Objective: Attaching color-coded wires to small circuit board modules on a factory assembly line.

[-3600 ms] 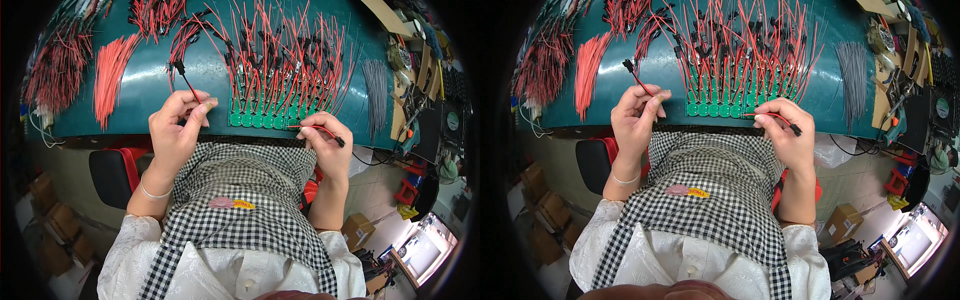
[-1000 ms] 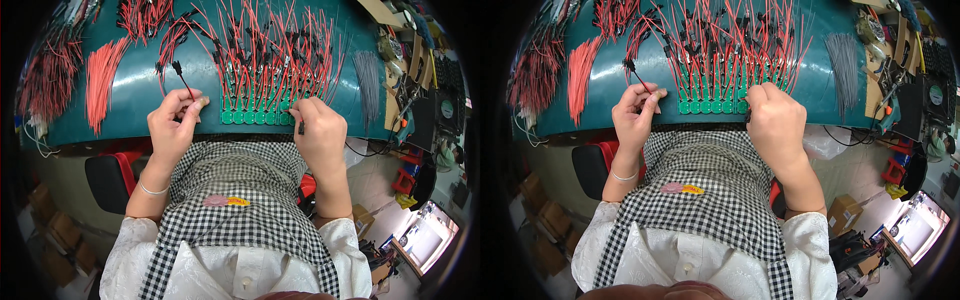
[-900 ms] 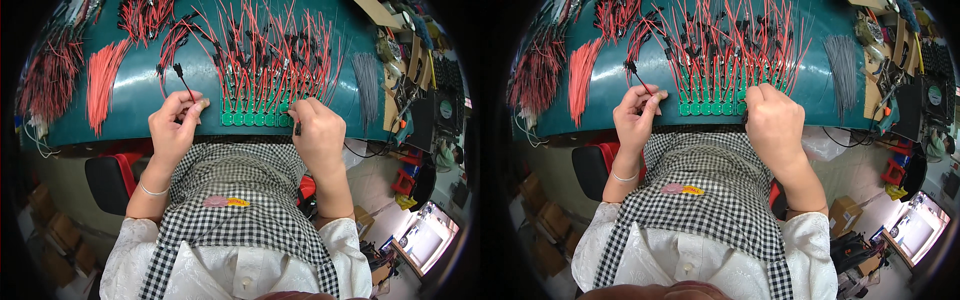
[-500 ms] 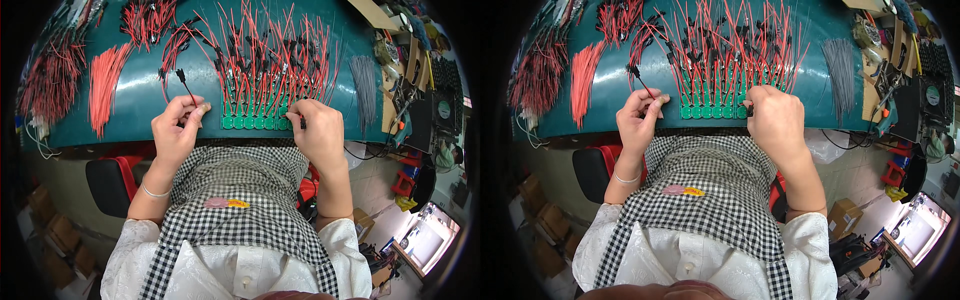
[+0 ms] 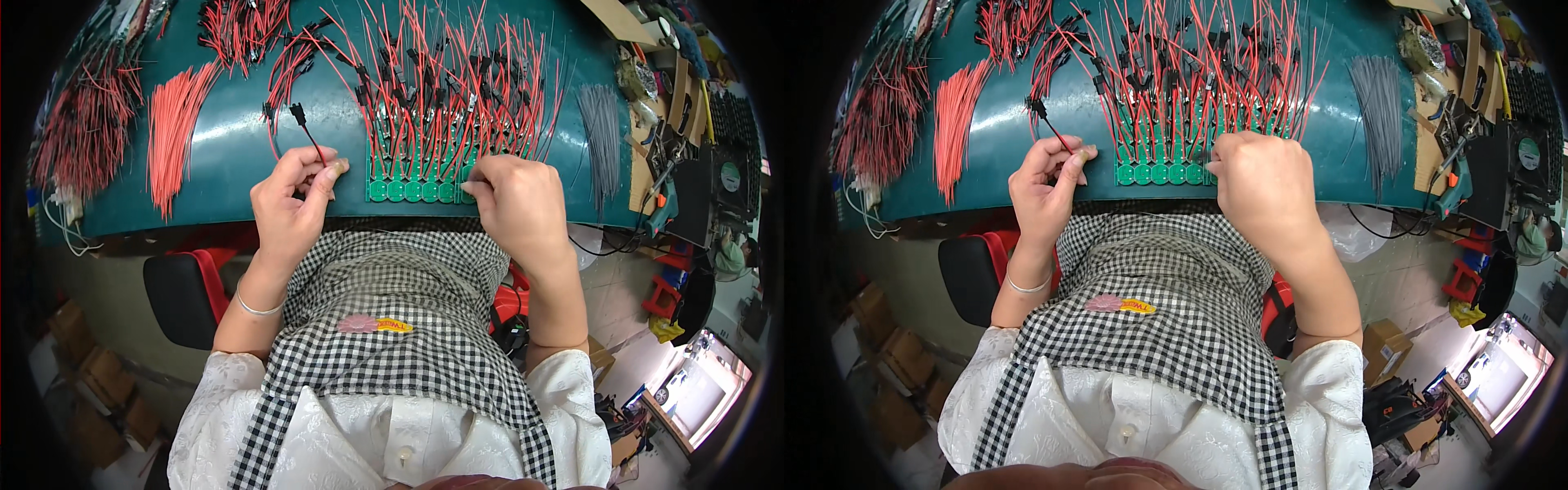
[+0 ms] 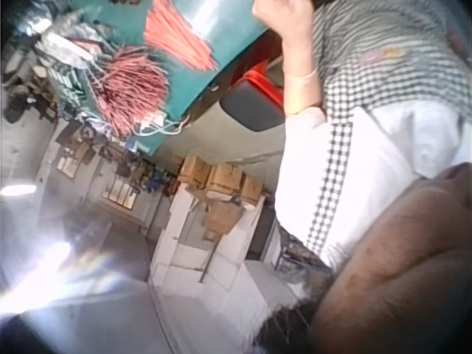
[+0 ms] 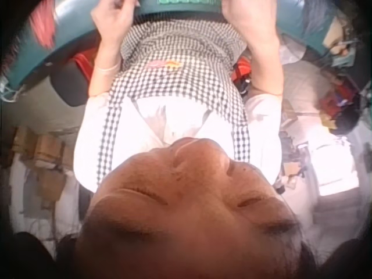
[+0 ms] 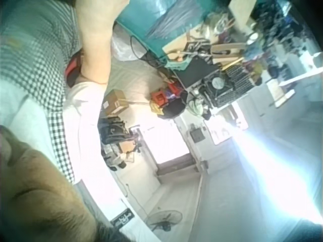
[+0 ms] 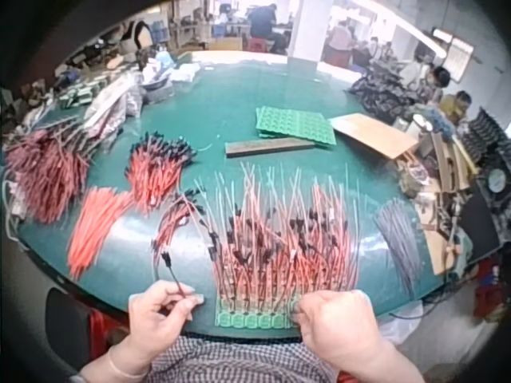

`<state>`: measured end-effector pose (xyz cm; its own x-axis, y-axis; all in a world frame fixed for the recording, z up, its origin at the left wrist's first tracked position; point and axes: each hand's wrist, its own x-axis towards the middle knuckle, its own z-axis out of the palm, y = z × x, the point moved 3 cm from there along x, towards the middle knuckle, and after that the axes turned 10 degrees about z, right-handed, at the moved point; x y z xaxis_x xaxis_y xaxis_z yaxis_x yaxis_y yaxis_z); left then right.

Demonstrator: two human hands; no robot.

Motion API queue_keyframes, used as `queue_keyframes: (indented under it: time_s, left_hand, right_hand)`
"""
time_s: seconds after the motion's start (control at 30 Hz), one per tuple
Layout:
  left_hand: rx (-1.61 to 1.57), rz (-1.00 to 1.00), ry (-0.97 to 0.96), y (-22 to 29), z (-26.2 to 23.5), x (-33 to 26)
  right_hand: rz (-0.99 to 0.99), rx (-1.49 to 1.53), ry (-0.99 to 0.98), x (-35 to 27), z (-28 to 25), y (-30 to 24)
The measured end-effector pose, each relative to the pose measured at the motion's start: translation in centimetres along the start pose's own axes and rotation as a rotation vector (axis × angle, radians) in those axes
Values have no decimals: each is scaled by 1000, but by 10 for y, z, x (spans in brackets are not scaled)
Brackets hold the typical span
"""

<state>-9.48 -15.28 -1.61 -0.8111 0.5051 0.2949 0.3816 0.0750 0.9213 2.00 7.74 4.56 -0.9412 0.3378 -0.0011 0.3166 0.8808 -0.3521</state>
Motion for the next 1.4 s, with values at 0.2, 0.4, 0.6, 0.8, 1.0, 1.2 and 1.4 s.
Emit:
queue_keyframes:
  time_s: [0.2,0.4,0.6,0.8,1.0,1.2,1.4]
  left_hand:
    - [-117,-37,-7,1,-3,-3]
    - [-334,-140,-103,21,7,-7]
    - [-398,-163,-250,44,26,-7]
    - [-255,-71,-432,46,48,-10]
    - [-317,-89,-591,46,47,-10]
    - [271,225,-147,47,6,15]
    - [863,70,54,3,-54,34]
  right_hand:
    - [220,286,5,4,15,15]
    - [324,364,175,-3,22,8]
    - [217,917,116,-18,23,-12]
    - [315,1496,-49,-26,26,-20]
    - [181,1219,-257,-37,21,-15]
    - [571,1019,80,-35,26,28]
    - [345,623,314,-37,27,38]
